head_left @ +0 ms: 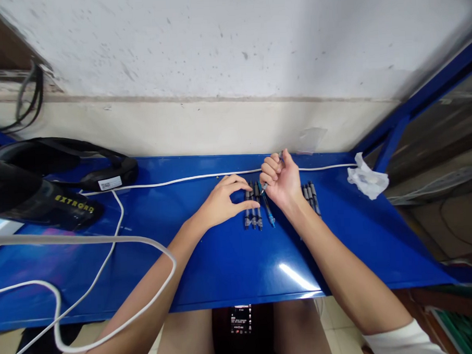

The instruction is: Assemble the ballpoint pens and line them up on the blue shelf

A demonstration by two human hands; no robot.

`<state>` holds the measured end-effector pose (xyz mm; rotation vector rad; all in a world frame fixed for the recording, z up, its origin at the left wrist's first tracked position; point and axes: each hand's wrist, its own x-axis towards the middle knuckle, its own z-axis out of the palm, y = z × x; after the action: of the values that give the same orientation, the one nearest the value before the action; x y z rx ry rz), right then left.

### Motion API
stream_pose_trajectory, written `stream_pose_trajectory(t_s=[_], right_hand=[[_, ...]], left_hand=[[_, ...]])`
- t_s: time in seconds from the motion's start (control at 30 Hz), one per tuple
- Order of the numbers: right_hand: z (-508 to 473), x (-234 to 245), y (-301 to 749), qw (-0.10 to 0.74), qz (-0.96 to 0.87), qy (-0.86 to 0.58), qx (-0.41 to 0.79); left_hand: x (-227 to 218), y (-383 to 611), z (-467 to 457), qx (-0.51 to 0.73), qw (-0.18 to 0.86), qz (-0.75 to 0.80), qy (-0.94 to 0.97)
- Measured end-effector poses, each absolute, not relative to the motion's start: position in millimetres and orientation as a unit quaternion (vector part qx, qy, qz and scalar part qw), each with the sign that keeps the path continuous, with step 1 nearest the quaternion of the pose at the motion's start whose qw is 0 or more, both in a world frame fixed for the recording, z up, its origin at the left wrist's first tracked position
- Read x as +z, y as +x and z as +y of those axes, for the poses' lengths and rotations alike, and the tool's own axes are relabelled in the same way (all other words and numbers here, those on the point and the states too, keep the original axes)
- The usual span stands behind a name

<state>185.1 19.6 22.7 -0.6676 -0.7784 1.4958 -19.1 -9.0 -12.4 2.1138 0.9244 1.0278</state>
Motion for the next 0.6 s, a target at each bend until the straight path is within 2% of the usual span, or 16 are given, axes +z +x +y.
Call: stream_pose_trajectory(t_s=[0.33, 0.6], right_hand=[[19.9, 13.9, 198.8, 0.626, -0.298, -0.208, 0.690], [16.6, 19.5, 196.3, 0.624, -0.285, -0.261, 0.679]], left_hand=[[-16.6, -20.5, -6.8, 0.379, 0.262, 0.354, 0.814], [-16.9, -21.4, -7.2, 0.361, 0.241, 0.385, 0.815]])
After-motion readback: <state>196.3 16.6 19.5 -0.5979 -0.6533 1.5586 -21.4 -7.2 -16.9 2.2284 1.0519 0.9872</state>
